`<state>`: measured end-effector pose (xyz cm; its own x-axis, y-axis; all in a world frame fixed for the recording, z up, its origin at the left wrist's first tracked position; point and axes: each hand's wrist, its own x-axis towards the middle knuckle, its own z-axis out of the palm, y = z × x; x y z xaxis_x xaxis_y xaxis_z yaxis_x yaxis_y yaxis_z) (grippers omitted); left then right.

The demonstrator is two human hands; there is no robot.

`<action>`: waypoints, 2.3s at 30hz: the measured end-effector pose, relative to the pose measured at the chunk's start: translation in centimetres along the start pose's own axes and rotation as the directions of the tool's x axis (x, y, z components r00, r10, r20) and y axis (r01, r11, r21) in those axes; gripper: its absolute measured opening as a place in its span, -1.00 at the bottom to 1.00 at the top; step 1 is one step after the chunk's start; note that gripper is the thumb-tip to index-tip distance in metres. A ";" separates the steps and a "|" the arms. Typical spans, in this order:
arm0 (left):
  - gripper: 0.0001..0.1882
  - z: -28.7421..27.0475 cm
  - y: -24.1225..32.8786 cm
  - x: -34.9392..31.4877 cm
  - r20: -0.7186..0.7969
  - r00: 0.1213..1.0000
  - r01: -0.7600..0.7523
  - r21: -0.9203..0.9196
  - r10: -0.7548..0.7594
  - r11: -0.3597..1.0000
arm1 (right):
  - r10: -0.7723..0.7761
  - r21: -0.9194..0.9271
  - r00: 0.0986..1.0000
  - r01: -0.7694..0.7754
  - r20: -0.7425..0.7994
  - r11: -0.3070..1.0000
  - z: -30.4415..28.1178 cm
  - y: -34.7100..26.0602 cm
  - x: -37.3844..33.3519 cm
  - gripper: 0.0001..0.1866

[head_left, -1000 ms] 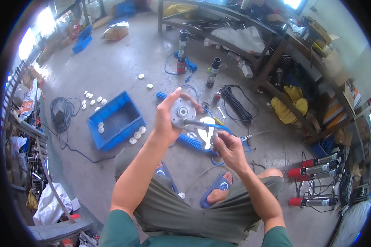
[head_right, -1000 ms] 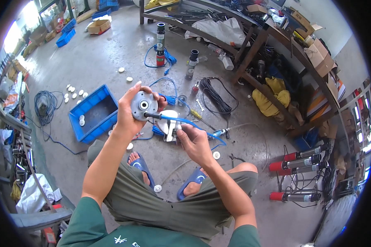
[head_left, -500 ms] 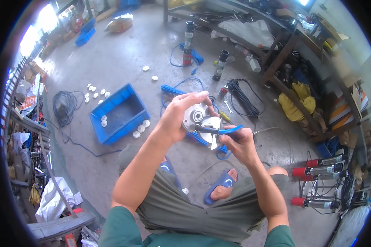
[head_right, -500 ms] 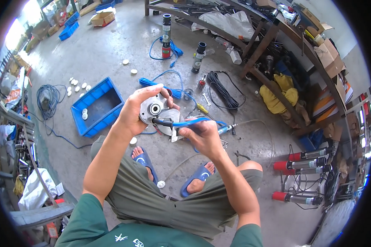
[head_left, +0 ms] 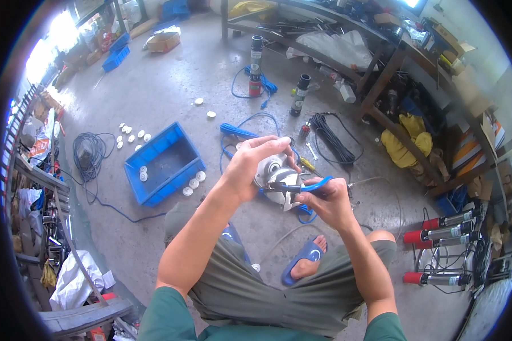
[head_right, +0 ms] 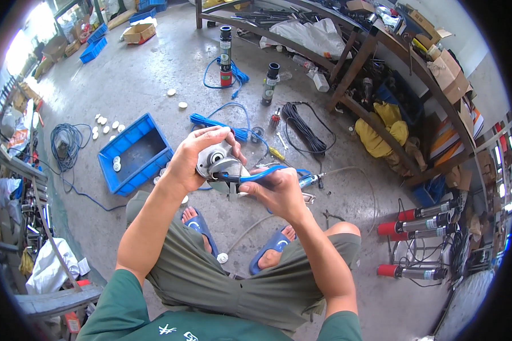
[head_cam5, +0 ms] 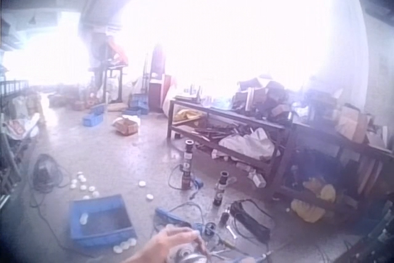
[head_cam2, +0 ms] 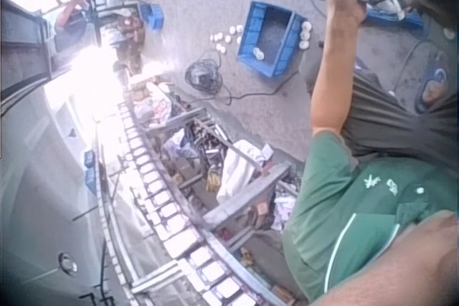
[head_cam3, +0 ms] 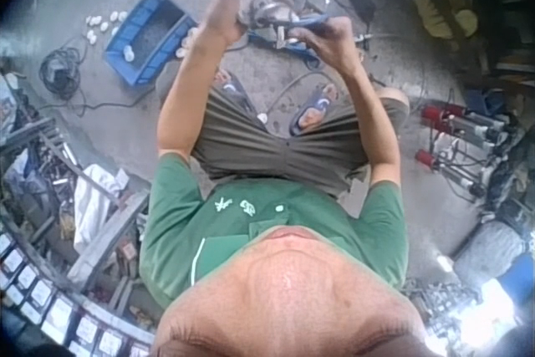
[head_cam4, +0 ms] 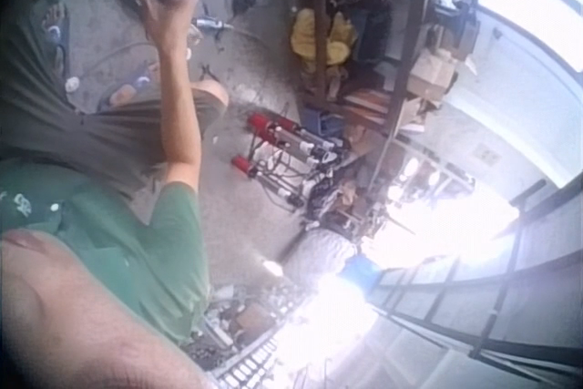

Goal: The person collects a blue cable and a small circular component, then uses a wrench and a screwdriver to assemble the component by hand.

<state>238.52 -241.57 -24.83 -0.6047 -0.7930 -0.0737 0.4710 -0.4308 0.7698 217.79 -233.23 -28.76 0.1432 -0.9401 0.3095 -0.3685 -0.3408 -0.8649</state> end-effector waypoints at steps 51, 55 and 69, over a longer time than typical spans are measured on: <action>-0.73 2.7 -1.0 1.1 0.036 0.918 -0.392 -0.065 0.395 0.918 | 0.225 0.287 0.973 -0.232 0.056 0.930 0.9 -1.9 -2.1 -0.54; -0.74 3.4 -0.7 0.8 0.103 0.929 -0.358 0.022 0.355 0.933 | 0.218 0.185 0.973 -0.230 0.081 0.956 0.5 -1.4 -1.9 -0.56; -0.81 1.7 -2.9 2.6 0.040 0.512 -0.754 0.500 0.858 0.426 | 0.372 0.761 0.668 -0.608 0.644 -0.226 5.2 -6.3 -3.7 -0.59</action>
<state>234.51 -241.67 -26.20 0.0689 -0.7582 0.6484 0.3353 0.6297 0.7008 224.37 -227.52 -26.53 0.5504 -0.7484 -0.3702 0.6950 0.6563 -0.2936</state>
